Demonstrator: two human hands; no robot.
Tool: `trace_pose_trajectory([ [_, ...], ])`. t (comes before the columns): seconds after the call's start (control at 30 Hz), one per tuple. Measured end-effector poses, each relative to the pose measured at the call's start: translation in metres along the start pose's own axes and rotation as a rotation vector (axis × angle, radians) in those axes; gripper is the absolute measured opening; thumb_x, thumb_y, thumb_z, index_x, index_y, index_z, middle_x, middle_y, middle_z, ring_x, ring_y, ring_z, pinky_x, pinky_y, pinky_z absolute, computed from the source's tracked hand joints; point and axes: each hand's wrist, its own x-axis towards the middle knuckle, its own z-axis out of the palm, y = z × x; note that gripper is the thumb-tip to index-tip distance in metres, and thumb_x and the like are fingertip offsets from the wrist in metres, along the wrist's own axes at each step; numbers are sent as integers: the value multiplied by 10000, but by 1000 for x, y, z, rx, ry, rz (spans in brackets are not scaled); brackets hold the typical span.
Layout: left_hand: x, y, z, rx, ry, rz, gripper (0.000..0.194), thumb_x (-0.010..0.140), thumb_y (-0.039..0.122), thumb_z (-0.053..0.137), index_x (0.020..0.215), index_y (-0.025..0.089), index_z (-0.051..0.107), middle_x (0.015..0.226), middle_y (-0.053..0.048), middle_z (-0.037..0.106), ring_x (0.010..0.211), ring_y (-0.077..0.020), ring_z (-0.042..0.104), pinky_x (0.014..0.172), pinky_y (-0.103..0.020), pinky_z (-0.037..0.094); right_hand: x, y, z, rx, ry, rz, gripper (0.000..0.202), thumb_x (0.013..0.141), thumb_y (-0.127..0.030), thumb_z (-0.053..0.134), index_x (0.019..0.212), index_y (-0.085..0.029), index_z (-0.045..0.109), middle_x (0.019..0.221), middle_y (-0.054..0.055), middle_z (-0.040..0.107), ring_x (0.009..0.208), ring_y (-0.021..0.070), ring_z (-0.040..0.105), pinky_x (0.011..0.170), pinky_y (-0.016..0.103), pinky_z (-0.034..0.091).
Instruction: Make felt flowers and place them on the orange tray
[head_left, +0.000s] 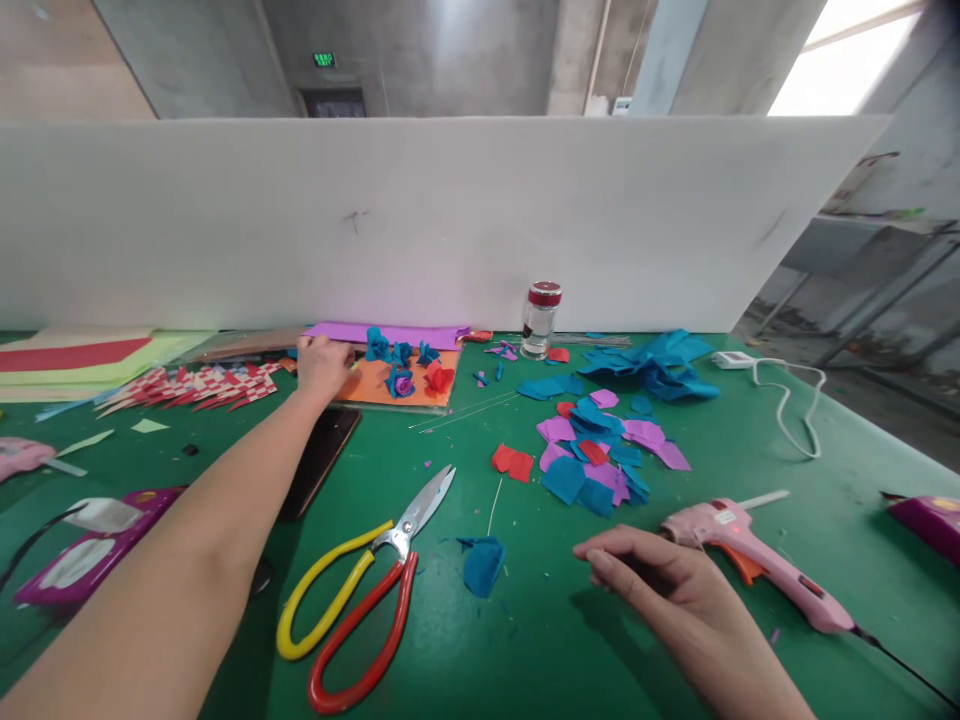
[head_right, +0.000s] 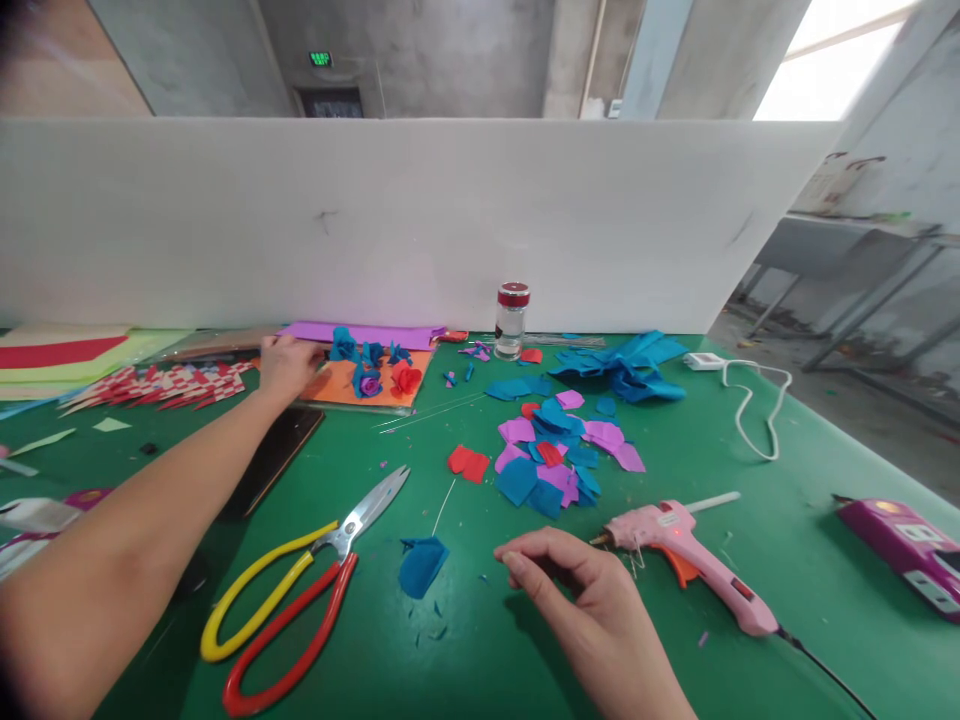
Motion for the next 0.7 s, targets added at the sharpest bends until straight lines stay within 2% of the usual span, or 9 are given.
trace_pose_trajectory([
  [0.2, -3, 4, 4, 16, -15, 35, 224, 826, 305, 525, 817, 170, 704, 886, -120, 723, 984, -286, 490, 890, -424, 208, -1, -4, 1, -60, -48, -34, 287, 803, -497, 627, 802, -243, 760, 766, 37, 729, 696, 203, 658, 669, 272, 536],
  [0.3, -5, 7, 6, 30, -15, 20, 233, 816, 307, 523, 845, 167, 707, 886, -136, 719, 1003, -304, 493, 883, -434, 214, -2, -6, 1, -81, -54, -25, 276, 826, -480, 610, 822, -243, 752, 794, 27, 729, 730, 196, 661, 709, 269, 534],
  [0.47, -7, 11, 6, 38, -42, -11, 283, 837, 224, 449, 910, 166, 717, 913, -139, 723, 1018, -305, 509, 879, -436, 222, -1, -6, 1, -44, -35, -2, 287, 818, -491, 616, 826, -236, 748, 799, 24, 726, 733, 188, 651, 687, 252, 528],
  [0.6, -8, 12, -3, 29, -87, -16, 256, 818, 257, 502, 931, 175, 717, 968, -135, 729, 1048, -302, 515, 878, -415, 239, 0, -8, 0, -8, 0, 8, 301, 809, -496, 626, 854, -224, 748, 755, 30, 705, 707, 185, 633, 635, 247, 506],
  [0.7, -13, 13, -22, 19, -93, -21, 249, 798, 283, 558, 957, 167, 709, 1015, -142, 725, 1084, -305, 512, 891, -402, 255, 1, -11, -1, 70, 64, 16, 336, 795, -512, 637, 890, -205, 736, 723, 34, 682, 681, 182, 611, 601, 249, 485],
])
